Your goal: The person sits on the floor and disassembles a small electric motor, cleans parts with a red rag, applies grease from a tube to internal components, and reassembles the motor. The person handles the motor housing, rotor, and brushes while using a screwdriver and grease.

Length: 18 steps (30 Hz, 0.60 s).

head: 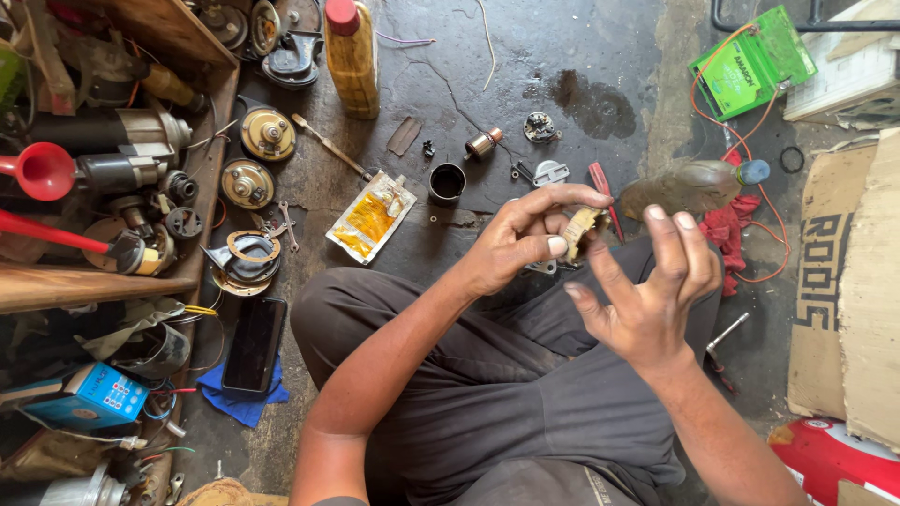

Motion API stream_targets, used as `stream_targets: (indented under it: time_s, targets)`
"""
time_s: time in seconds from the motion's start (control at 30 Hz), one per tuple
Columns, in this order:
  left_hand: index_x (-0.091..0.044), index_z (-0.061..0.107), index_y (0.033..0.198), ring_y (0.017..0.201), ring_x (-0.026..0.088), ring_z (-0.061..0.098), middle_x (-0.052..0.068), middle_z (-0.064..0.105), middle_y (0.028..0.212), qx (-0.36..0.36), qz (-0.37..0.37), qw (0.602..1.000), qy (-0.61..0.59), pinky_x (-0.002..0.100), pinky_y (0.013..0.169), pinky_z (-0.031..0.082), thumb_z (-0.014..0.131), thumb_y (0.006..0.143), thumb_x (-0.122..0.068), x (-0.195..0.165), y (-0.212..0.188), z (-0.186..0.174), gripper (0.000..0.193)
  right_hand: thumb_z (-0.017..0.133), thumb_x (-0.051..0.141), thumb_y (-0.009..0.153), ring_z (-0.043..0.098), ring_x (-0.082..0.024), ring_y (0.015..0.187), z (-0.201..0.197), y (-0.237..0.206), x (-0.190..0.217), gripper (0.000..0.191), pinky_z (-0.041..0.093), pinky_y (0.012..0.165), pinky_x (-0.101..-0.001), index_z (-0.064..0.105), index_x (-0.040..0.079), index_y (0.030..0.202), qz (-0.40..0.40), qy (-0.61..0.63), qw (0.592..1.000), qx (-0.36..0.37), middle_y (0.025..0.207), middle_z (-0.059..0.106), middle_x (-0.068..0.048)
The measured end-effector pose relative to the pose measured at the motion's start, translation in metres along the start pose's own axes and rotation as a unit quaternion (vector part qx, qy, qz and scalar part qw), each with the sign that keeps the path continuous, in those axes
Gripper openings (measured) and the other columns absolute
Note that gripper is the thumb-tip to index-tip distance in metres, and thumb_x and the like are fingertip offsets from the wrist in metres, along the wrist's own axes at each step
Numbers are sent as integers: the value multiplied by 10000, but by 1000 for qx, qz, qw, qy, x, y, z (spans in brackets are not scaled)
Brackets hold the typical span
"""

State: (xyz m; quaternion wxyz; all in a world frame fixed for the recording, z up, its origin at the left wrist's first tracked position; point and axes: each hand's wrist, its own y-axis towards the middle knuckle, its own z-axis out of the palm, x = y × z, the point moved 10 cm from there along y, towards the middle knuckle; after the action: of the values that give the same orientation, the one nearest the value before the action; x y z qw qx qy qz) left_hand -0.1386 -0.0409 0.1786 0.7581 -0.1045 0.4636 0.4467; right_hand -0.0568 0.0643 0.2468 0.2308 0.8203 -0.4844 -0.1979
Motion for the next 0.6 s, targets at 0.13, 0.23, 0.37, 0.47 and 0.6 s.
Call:
stream_targets:
  time_s: [0.13,0.23,0.37,0.47,0.6]
  targets:
    - [-20,547,1461,1024,112,651,46,657,1187,7,13,1000,-17,264,914,514,646,951,-234,-2,4,2,562,697,572,1005,328,-381,1400,-10,1,1,443,285,1156,-530,819,213,1233,-37,-9,999,5,1510,444,-174]
    - [-12,559,1460,932,98,603,55,652,1109,8,-1,1000,-1,255,862,478,636,948,-254,0,5,7,571,732,561,970,342,-398,1412,-20,4,-12,393,282,1183,-530,798,226,1164,-9,67,997,23,1502,444,-166]
    - [-33,551,1450,1014,76,585,40,642,1209,8,0,999,-33,231,900,459,643,951,-264,-3,2,13,557,704,525,972,361,-367,1470,-32,6,-37,360,303,1230,-480,764,235,1177,72,192,979,-8,1524,429,-115]
    - [-43,549,1452,1039,80,613,33,656,1237,18,6,999,-46,241,916,487,646,964,-276,-5,3,15,549,718,539,951,327,-414,1432,-26,9,-31,429,282,1231,-547,768,192,1199,21,144,989,8,1509,422,-184]
    - [-27,575,1445,752,43,472,6,577,890,-11,-20,999,32,208,666,377,650,926,-267,3,2,7,577,681,629,907,342,-390,1372,-12,11,-12,495,276,1117,-537,771,201,1138,-42,-9,999,24,1481,447,-186]
